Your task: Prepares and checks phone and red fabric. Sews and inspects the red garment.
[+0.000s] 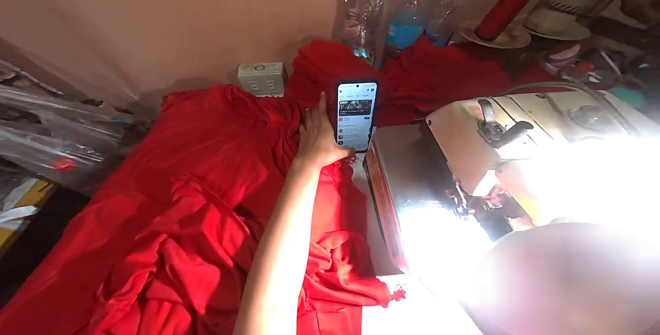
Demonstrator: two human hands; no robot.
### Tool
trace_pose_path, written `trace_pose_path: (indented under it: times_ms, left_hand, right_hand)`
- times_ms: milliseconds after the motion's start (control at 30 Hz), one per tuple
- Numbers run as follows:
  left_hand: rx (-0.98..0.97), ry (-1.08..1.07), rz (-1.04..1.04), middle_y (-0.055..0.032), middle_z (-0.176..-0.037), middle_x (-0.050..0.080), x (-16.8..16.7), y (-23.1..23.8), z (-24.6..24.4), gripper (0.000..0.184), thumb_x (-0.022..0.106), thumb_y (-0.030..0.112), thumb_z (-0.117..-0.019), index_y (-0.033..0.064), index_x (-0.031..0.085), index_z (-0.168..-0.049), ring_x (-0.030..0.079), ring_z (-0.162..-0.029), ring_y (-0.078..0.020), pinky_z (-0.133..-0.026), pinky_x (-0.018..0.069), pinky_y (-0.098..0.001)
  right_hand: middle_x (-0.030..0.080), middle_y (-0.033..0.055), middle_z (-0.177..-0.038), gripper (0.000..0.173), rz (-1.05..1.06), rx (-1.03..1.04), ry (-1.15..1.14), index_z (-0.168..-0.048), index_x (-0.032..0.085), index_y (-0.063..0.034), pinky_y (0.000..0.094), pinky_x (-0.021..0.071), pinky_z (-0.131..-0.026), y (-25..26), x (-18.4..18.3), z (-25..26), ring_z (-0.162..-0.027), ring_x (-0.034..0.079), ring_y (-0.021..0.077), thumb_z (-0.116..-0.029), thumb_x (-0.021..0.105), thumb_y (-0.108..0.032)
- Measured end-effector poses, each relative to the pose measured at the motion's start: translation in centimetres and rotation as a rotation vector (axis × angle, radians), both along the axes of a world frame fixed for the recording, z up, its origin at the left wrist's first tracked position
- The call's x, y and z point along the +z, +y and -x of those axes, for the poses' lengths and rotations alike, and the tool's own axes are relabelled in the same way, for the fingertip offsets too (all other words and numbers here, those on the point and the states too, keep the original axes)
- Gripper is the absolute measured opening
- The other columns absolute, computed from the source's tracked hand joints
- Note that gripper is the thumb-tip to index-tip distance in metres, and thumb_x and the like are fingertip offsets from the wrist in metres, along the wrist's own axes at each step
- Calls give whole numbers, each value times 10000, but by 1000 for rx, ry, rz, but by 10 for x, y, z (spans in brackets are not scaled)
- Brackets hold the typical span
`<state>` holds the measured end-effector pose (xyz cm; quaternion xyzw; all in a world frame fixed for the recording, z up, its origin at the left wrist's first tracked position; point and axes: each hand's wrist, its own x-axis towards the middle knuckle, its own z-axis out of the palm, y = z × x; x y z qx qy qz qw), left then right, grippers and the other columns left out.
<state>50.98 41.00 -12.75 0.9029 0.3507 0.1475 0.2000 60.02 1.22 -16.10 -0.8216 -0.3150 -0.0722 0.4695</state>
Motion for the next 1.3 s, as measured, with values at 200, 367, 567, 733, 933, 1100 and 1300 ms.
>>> trace_pose_path:
  times_ms: [200,367,567,733,933,1100,1300]
  left_hand:
    - [9,-8,-30,-255,-1630,269,1,-1,-2,1495,970,432,-580,73,-25,-1637,306,-1488,-443,-1157,307,-614]
    - [31,35,-43,-245,-1632,268,0,-1,-6,1459,964,425,-609,102,-11,-1645,286,-1496,-442,-1146,310,-631]
    - [2,7,1,-235,-1652,228,0,2,-3,1523,991,426,-549,116,-21,-1644,244,-1515,-438,-1141,310,-643]
    - [-70,-264,51,-298,-1565,363,-10,15,4,1152,803,487,-789,-1,158,-1609,390,-1432,-466,-1097,371,-664]
    - [7,-444,-105,-298,-1399,531,-1,17,1,557,392,339,-1060,-53,478,-1446,489,-1325,-457,-1073,392,-597]
    - [-86,-704,-329,-286,-1317,595,-6,23,-8,451,457,193,-1020,-70,552,-1374,537,-1269,-425,-1090,407,-512]
    - [-83,-849,-289,-239,-1229,669,-4,23,-17,414,603,163,-969,-53,621,-1321,568,-1202,-406,-1061,412,-501]
  right_hand:
    - [646,160,-761,313,0,-12,11,-884,678,143,107,442,-641,2,1,2,-670,538,-17,-964,656,-159]
    - [614,139,-704,343,20,-2,-42,-846,672,144,82,413,-612,-4,-12,-6,-634,503,-49,-956,648,-180]
    - [597,154,-697,319,56,1,-46,-850,673,159,86,395,-611,-1,-1,-2,-637,480,-40,-951,631,-141]
    - [598,88,-706,357,2,40,-138,-829,678,85,82,365,-583,-7,-20,-12,-627,450,-58,-959,610,-241]
    - [587,58,-694,336,-15,12,-128,-827,684,72,77,346,-557,-5,-19,-9,-603,427,-73,-943,620,-237]
    - [571,43,-676,322,-27,-7,-119,-820,689,63,84,343,-559,-4,-18,-8,-603,427,-66,-929,630,-235]
    - [562,26,-675,319,-37,-13,-128,-807,689,39,82,330,-545,-4,-21,-10,-594,414,-72,-928,630,-251]
